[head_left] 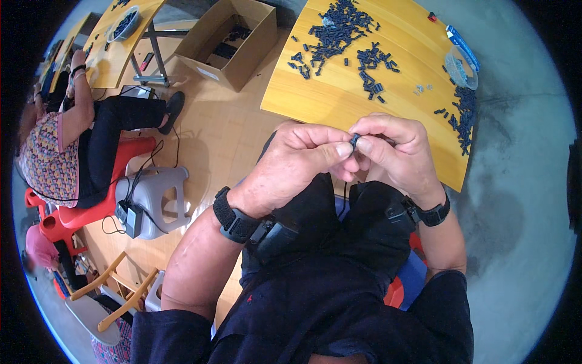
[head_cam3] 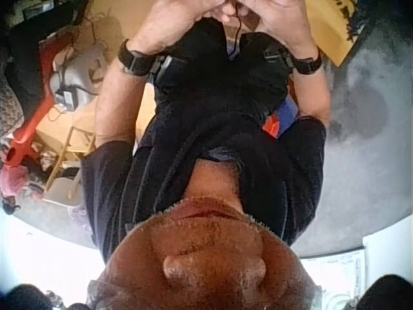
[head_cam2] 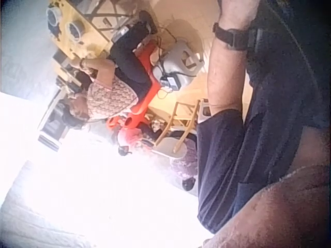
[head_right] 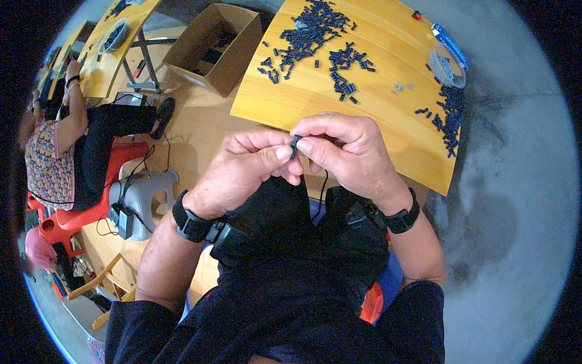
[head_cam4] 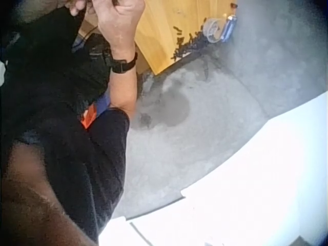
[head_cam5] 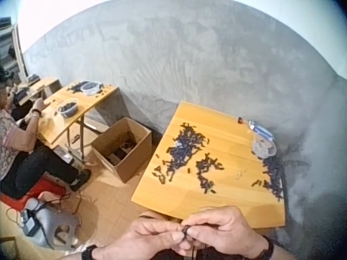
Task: Assembling small blue plastic and silver metal components at a workshop table.
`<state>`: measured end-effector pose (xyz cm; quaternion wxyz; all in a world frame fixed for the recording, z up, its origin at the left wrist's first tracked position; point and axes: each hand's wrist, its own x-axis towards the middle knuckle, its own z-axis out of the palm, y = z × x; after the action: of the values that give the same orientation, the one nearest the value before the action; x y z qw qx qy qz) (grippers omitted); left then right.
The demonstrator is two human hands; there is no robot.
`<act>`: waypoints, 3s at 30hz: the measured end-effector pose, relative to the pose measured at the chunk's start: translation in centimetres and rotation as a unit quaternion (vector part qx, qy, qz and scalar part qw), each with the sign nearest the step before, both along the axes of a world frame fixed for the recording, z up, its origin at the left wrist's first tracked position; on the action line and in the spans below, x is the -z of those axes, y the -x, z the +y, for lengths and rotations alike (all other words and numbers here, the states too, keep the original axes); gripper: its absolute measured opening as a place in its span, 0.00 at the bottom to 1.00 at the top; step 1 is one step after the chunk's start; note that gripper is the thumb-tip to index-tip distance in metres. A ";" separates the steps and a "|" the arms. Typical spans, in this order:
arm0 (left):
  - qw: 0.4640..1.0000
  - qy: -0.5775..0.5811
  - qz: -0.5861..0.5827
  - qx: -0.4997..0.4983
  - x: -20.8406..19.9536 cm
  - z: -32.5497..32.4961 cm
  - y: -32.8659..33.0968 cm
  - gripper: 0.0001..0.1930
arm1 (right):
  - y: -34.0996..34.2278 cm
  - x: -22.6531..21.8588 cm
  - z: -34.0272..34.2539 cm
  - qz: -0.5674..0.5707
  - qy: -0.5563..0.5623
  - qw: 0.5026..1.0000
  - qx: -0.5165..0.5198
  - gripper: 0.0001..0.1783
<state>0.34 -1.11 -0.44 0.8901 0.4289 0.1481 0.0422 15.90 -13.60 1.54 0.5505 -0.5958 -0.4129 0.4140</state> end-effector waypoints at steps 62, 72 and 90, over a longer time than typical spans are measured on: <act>0.995 -0.050 -0.079 -0.028 1.0 -0.2 -0.3 0.07 | 2.6 0.8 -0.1 0.422 0.151 0.892 -0.060 0.31; 0.991 -0.123 -0.034 -0.048 0.2 0.0 0.0 0.08 | 3.1 0.9 0.5 0.461 0.179 0.867 -0.067 0.30; 0.993 -0.070 0.081 0.047 -0.7 1.1 0.1 0.08 | 4.3 2.1 0.5 0.599 0.123 0.790 -0.050 0.28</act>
<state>0.27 -0.06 0.24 0.8438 0.4989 0.1962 -0.0242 11.59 -13.05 -0.57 0.5881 -0.2696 0.0242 0.7622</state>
